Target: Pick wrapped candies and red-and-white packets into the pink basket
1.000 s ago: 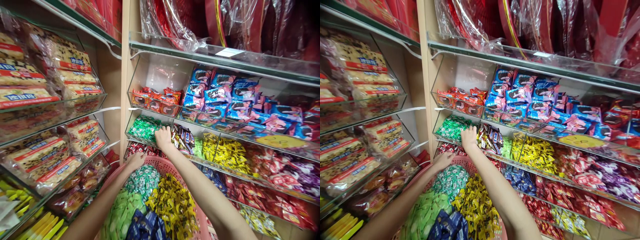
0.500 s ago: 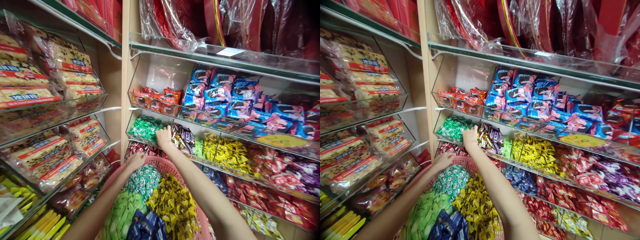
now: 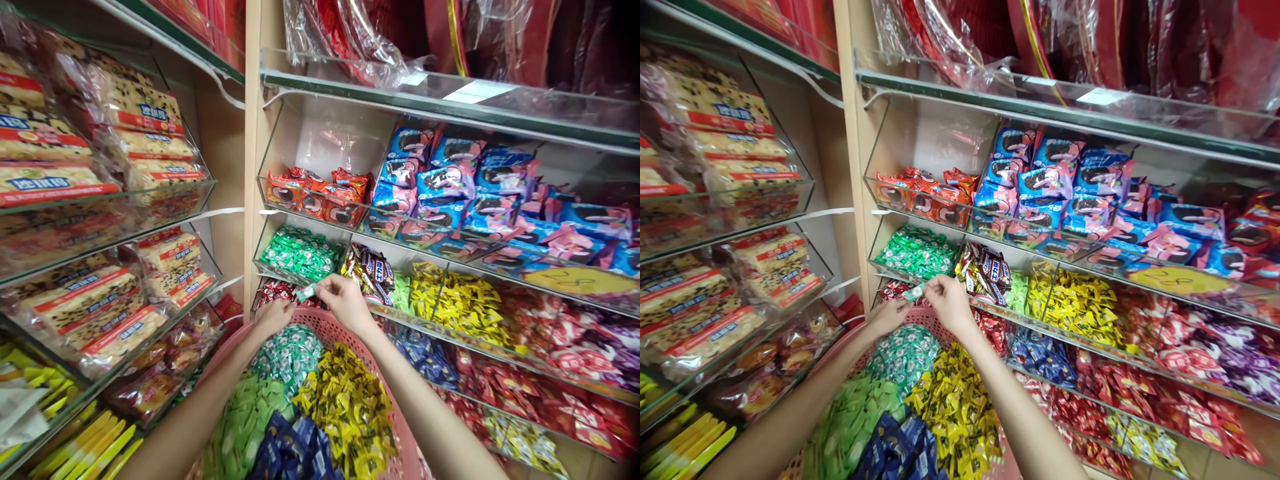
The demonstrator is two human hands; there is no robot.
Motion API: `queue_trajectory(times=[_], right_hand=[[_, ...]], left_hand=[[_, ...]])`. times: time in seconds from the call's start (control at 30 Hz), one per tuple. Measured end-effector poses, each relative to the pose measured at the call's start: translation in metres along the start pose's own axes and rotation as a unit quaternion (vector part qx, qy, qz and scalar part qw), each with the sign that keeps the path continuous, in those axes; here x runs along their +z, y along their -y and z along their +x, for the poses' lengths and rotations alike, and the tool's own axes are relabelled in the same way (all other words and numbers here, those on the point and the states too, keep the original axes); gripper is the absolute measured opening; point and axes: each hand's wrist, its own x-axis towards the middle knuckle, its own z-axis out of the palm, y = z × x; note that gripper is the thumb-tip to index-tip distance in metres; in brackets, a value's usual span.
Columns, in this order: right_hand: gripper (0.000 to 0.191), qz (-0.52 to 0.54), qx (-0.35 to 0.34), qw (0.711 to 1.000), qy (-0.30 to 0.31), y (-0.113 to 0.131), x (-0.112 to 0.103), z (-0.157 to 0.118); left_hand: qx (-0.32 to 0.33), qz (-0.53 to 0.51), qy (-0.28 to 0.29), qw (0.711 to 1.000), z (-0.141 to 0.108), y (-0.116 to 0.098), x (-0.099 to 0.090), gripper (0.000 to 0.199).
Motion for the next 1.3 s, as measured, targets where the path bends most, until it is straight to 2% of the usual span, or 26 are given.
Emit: queue_trajectory(times=[0.07,0.17,0.4,0.57,0.73,0.93,1.13,1.3], right_hand=[[0.02,0.163,0.062,0.984,0.022,-0.011,0.008,-0.011],[0.024,0.272,0.127,0.954,0.021,-0.023,0.018,-0.023],[0.015,0.311,0.203,0.928,0.03,-0.052,0.042,-0.042],[0.01,0.323,0.216,0.92,0.053,-0.077,0.063,-0.051],[0.01,0.314,0.212,0.924,0.051,-0.089,0.071,-0.052],[0.012,0.299,0.216,0.928,0.052,-0.093,0.084,-0.05],[0.005,0.138,0.167,0.975,0.045,-0.089,0.101,-0.044],[0.006,0.032,0.138,0.989,0.036,-0.076,0.108,-0.042]], left_hand=[[-0.009,0.007,0.005,1.0,0.001,0.0,0.001,0.048],[0.003,0.007,0.011,1.0,0.002,0.001,0.003,0.044],[0.027,0.014,-0.006,1.0,0.004,0.002,0.005,0.053],[0.036,0.014,-0.013,0.999,0.006,0.005,0.008,0.052],[0.037,0.001,-0.012,0.999,0.007,0.006,0.009,0.05],[0.028,0.006,-0.007,1.0,0.006,0.004,0.007,0.051],[0.045,0.001,0.001,0.999,0.007,0.001,0.004,0.047],[0.049,0.007,0.0,0.999,0.006,0.002,0.005,0.046]])
